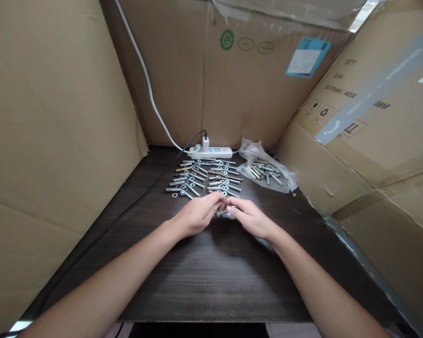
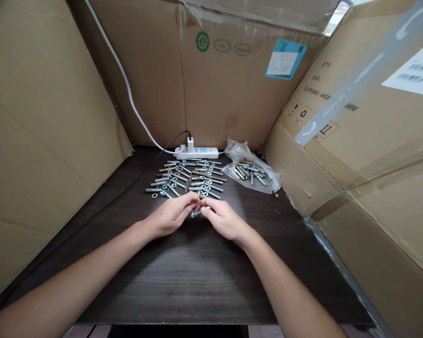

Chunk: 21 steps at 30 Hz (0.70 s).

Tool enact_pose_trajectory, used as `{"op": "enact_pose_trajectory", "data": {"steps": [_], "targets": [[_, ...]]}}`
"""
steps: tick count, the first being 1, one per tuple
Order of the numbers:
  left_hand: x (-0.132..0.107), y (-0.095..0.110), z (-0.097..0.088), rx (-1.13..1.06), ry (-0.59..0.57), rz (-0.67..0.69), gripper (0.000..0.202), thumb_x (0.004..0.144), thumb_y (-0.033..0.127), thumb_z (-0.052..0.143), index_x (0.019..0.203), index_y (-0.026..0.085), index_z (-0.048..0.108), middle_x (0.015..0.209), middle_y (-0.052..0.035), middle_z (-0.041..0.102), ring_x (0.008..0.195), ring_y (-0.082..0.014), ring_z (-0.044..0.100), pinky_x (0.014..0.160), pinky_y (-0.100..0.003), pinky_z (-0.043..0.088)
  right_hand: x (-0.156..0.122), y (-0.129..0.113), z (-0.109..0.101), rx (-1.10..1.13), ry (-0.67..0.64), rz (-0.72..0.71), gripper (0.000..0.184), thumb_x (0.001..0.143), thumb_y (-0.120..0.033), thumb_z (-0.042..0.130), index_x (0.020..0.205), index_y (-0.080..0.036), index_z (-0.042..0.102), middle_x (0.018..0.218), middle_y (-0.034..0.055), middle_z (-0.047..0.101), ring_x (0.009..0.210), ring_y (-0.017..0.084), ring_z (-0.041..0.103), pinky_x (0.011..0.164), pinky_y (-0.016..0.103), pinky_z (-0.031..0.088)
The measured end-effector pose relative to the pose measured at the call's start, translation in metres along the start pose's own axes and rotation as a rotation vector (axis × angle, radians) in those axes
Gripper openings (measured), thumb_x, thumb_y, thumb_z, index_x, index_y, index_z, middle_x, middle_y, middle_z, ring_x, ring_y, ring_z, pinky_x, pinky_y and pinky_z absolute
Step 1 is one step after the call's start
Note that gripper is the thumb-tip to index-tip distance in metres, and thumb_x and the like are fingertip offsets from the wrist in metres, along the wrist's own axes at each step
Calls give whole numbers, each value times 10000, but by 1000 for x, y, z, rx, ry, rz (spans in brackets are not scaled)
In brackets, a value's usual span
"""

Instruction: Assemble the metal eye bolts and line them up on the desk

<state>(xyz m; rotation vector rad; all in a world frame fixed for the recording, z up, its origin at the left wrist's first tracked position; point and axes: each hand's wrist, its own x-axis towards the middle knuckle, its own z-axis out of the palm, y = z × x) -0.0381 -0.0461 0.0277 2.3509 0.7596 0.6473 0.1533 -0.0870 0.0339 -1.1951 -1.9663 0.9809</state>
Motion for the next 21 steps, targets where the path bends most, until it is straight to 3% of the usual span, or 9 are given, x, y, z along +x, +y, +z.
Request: {"op": "enact_pose_trajectory", "data": {"steps": [3,11,16,21], "targets": [[0,3,1,-35,8,18,194,936,225,310,978,200,498,900,-12,591,786,-126,549,721,-239,430,-2,-5,3,-109,-13,-59,233,922,-290,409,915,-176,612,899,47,641,852,180,574,804,305,442],[0,1,2,16,50,-49,215,916,255,387,1109,208,470,954,-20,591,769,-132,549,710,-249,437,1,18,2,-59,277,-93,250,928,-267,399,1006,-177,619,979,60,659,882,177,603,807,290,448],[11,-4,11,-11,134,-55,217,912,231,383,1103,184,475,971,-44,586,828,-145,556,766,-269,452,2,19,1,-144,272,-78,248,922,-291,403,982,-177,615,955,56,660,880,183,600,809,290,437],[23,-5,16,-20,153,-30,213,923,254,356,1092,183,465,1014,-53,568,889,-154,550,809,-280,450,2,17,-1,-163,241,26,262,905,-371,437,972,-172,593,792,12,644,664,138,580,645,239,436]]}}
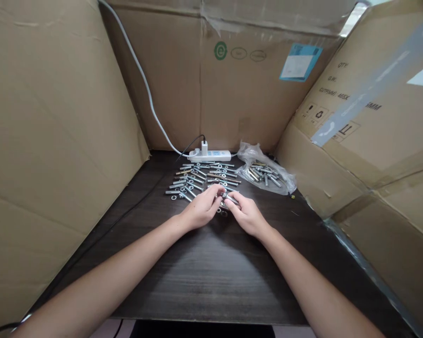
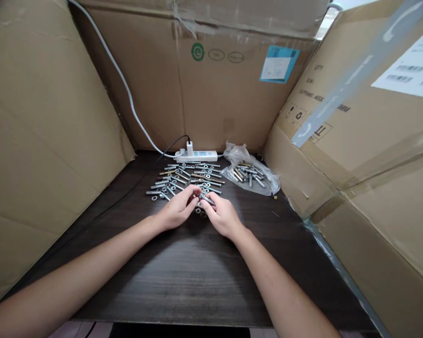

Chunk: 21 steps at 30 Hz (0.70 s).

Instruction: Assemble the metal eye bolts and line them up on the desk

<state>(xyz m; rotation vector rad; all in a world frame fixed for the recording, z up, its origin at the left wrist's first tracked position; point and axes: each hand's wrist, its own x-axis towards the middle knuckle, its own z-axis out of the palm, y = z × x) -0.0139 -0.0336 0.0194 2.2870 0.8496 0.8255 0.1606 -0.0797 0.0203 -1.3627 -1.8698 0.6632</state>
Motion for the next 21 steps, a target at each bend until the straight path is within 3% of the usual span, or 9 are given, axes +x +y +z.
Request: {"op": "enact_pose_trajectory", "data": {"steps": [6,12,21], "targets": [[-7,-1,-1,46,-80,8,239,941,264,305,1135,197,428,982,-40,568,850,-148,555,787,-273,442,0,1,3,14,-9,-26,267,891,-388,448,870,-170,602,712,6,608,603,121,544,581,208,435],[-9,-1,-4,110,-111,54,221,949,258,286,1093,190,440,919,-39,563,789,-147,548,726,-262,423,-2,-4,3,-1,-22,-55,248,902,-363,435,881,-175,595,721,14,609,601,121,530,575,205,421],[-10,0,-6,112,-123,17,227,961,305,270,1002,190,462,844,-26,572,729,-147,552,661,-256,401,-3,-2,6,-62,-48,-69,243,914,-367,426,920,-196,598,722,8,620,590,123,535,580,212,418]]}}
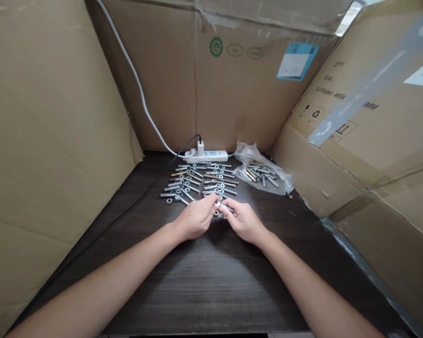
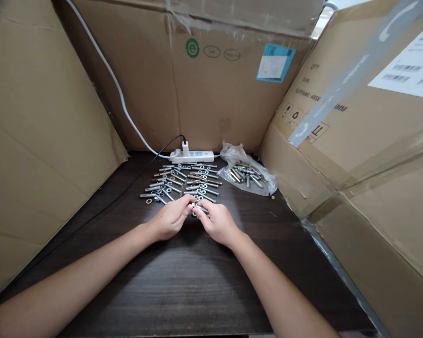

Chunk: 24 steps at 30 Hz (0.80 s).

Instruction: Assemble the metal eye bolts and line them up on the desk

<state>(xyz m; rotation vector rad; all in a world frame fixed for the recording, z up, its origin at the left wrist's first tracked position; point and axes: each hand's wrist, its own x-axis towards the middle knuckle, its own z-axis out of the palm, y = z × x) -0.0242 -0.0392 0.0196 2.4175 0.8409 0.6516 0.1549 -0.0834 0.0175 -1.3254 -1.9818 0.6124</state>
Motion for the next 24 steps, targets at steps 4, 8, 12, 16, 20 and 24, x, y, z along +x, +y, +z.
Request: {"op": "enact_pose_trajectory", "data": {"steps": [4,8,12,16,20,24], "targets": [[1,-1,2,-8,23,-3,259,964,325,264,907,186,475,789,-19,571,700,-140,550,656,-249,393,-2,0,0,-74,7,-22,229,918,-378,422,941,-219,585,741,16,632,611,135,564,581,215,422],[2,-1,2,-27,52,-10,340,968,337,249,772,179,477,669,5,530,599,-114,496,602,-231,363,-3,-3,-1,-118,19,-43,220,912,-382,439,959,-218,577,765,28,651,641,148,592,607,230,444],[2,-1,3,-58,72,-10,410,969,344,245,728,167,525,646,10,548,576,-101,493,579,-220,345,-4,-6,-1,-79,36,-35,229,898,-377,468,1060,-234,545,878,39,676,733,164,636,644,246,481],[-1,0,0,-51,85,-29,451,965,346,251,667,161,534,608,6,553,566,-105,497,565,-225,334,-5,-9,0,-24,48,-77,218,874,-350,502,1050,-236,559,893,24,676,731,150,642,640,235,505],[-5,6,-4,-62,113,-26,296,953,317,283,857,171,522,751,-3,573,657,-118,518,642,-236,375,-5,-10,1,33,109,-58,181,836,-320,537,978,-213,572,852,10,659,676,126,619,610,211,509],[-6,11,-4,-122,101,-5,179,932,274,331,1018,183,459,851,-6,559,728,-123,531,700,-241,409,-4,-9,1,113,154,-44,167,820,-297,541,951,-196,565,791,2,642,617,106,590,563,189,490]]}}
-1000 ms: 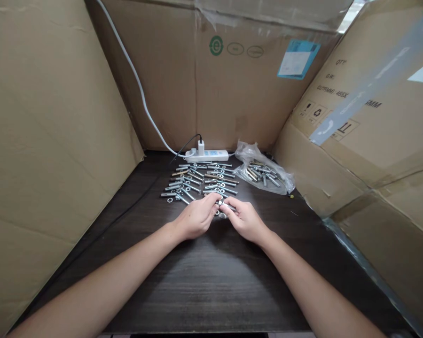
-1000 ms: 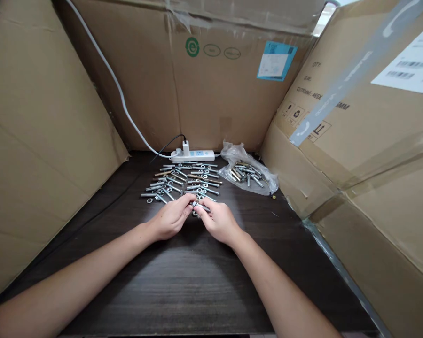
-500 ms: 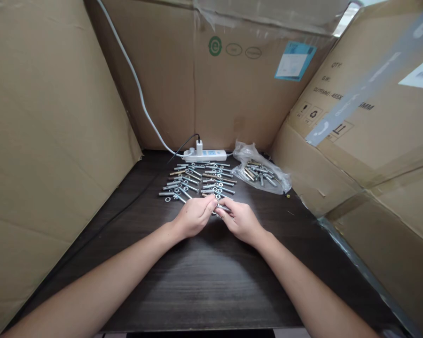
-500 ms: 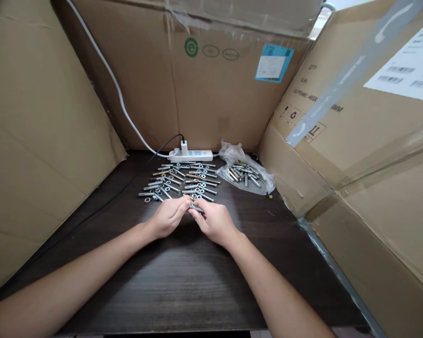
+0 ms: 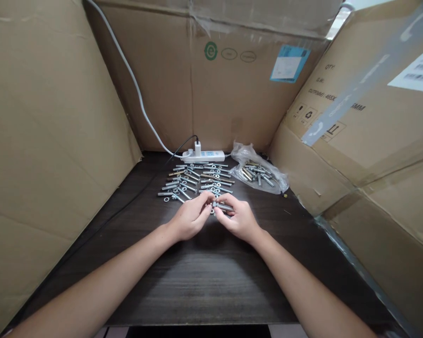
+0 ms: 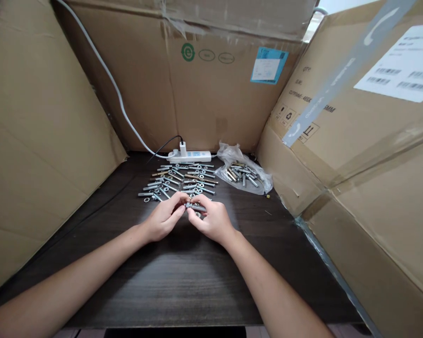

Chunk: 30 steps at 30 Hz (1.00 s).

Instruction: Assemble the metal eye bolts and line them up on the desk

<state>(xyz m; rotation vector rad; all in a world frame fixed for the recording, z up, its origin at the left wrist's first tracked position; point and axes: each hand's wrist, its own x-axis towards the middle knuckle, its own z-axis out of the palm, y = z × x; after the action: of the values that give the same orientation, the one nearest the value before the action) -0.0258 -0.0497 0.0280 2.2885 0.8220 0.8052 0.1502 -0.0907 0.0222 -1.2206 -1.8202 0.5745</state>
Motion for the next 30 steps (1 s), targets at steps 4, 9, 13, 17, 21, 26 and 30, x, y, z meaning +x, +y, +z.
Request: {"op": "enact_pose_trajectory", "data": {"steps": [4,9,13,17,21,26,30], "targets": [[0,2,-1,10,-27,-1,162,928,256,342,1040,195,441,880,-2,559,744,-117,528,718,-238,416,2,-1,-1,24,27,-7,155,807,-293,550,920,-188,562,730,-8,619,563,94,554,537,185,470],[-1,1,-5,59,-12,11,199,931,256,352,1110,204,423,925,-8,577,746,-113,546,707,-231,417,3,-1,-1,69,34,-3,159,803,-285,547,928,-189,563,728,-9,615,576,94,557,530,177,469],[0,-2,-5,49,-39,30,175,936,250,342,1061,206,457,949,-13,586,802,-120,560,734,-229,424,3,2,1,64,33,11,158,797,-288,550,918,-187,563,692,-16,587,542,85,531,511,173,455],[0,-7,-3,-3,-97,-28,185,940,256,323,1082,205,429,850,-1,577,743,-120,554,694,-227,426,2,6,2,45,24,26,162,784,-279,559,917,-188,549,644,-28,564,501,79,502,488,172,429],[0,-9,-3,-20,-148,-68,200,943,267,307,1103,204,409,754,18,547,655,-113,527,636,-220,411,2,6,2,34,12,40,161,772,-265,563,909,-187,532,613,-38,548,466,73,467,469,174,394],[0,-3,-6,28,-194,-80,201,940,257,297,1086,199,422,703,23,540,609,-120,518,593,-220,383,2,6,2,-15,13,37,156,750,-261,579,879,-188,533,585,-49,527,448,67,435,461,176,356],[0,-2,-6,87,-214,-55,203,946,270,283,946,189,469,720,4,568,628,-128,532,593,-222,376,2,6,2,-44,13,21,163,732,-250,584,878,-189,545,594,-50,526,459,67,433,475,177,353]]}}
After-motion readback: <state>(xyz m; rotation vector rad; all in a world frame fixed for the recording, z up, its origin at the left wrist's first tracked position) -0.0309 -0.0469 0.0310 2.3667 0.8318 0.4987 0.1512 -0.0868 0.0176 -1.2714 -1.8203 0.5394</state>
